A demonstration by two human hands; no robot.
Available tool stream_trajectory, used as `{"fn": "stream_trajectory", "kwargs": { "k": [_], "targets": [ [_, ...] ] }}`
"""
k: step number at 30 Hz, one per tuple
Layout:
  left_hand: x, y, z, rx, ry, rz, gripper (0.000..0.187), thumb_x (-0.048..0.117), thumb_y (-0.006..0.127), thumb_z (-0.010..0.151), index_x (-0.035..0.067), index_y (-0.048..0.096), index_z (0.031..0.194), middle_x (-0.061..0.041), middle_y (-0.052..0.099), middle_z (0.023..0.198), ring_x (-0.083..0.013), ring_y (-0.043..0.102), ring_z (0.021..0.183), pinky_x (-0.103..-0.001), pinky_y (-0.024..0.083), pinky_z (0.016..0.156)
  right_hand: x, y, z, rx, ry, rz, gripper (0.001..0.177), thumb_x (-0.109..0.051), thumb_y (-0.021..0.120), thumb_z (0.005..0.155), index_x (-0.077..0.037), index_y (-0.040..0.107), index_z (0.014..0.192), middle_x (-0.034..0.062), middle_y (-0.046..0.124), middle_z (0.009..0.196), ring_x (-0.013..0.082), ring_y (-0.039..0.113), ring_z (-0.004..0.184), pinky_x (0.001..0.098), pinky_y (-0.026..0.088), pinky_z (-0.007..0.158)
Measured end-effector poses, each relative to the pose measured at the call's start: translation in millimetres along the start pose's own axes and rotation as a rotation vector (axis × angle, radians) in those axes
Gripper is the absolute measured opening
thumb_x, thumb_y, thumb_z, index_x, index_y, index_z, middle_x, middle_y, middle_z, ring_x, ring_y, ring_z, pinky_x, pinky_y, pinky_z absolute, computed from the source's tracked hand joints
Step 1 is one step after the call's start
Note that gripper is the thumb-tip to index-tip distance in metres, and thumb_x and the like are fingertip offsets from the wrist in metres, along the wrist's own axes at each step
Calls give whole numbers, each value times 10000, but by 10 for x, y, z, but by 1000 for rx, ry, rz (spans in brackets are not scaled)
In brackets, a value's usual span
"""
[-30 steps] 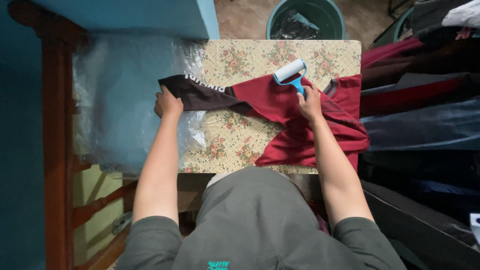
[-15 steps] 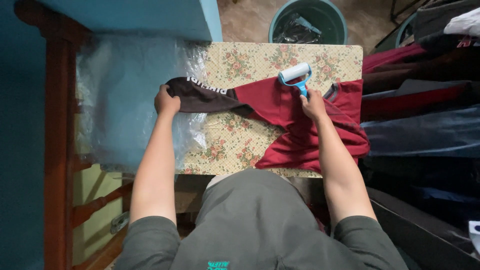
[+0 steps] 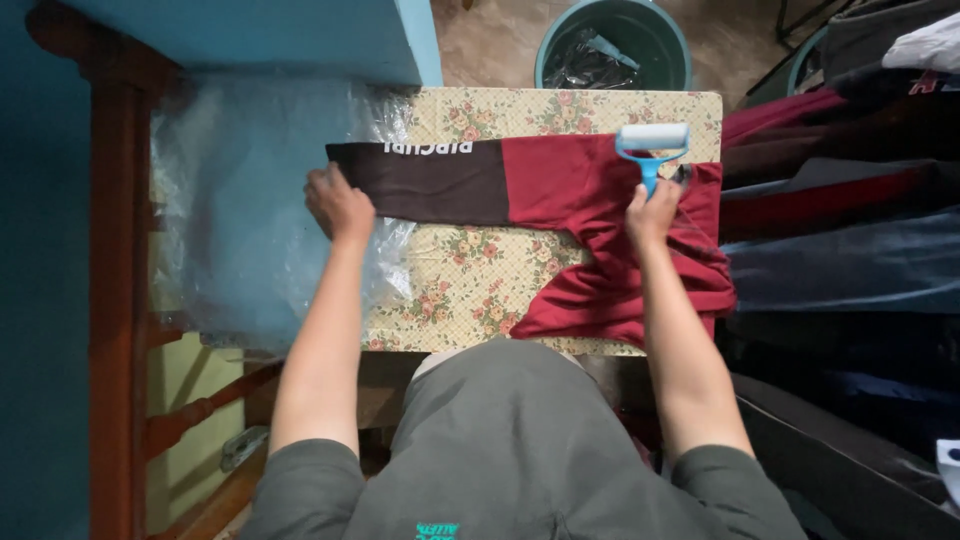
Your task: A person unfolds a maroon and black long-sleeved shirt on a table and uses a lint roller to remove lint from its surface.
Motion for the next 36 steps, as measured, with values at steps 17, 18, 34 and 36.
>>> {"fn": "stream_trajectory", "kwargs": {
  "k": [17, 18, 34, 36],
  "targets": [
    [1698, 1100, -1681, -727, 722, 193, 891, 550, 681, 902, 110, 336, 1596, -153, 127, 1721, -387, 108, 1587, -655, 208, 1228, -1555, 506, -918, -653, 167, -59, 321, -353, 587, 999, -41, 647, 1046, 266, 701, 879, 504, 703, 917, 617, 548, 795],
    [1686, 1127, -1676, -762, 720, 213, 897, 522, 681, 906, 120, 303, 1613, -132, 73, 1735, -385, 88, 1591, -693, 201, 1218, -1554, 574, -783, -673, 203, -40, 337, -366, 572, 1007, -43, 654, 1060, 271, 701, 907, 506, 699, 954, 616, 552, 823],
    [1554, 669, -1582, -858, 534, 222, 758, 347, 613, 979, 139, 280, 1627, -211, 71, 1714, -465, 20, 1574, -721, 135, 1189, -2169, 497, -885, -814, 92, -63, 347, -373, 647, 954, -51, 674, 1079, 248, 728, 918, 473, 724, 962, 581, 576, 812],
    [1544, 678, -1577, -851, 536, 222, 793, 421, 639, 953, 175, 290, 1621, -187, 166, 1698, -464, 34, 1572, -724, 150, 1188, -2380, 435, -1032, -862, 81, 1, 333, -349, 616, 968, -38, 641, 1081, 256, 724, 895, 488, 717, 944, 607, 571, 802]
  ]
}}
Point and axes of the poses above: each hand's wrist, its own z-axis towards the middle knuckle, its own y-axis out of the palm, x = y × z, the point moved 4 cm from there along z, towards the middle knuckle
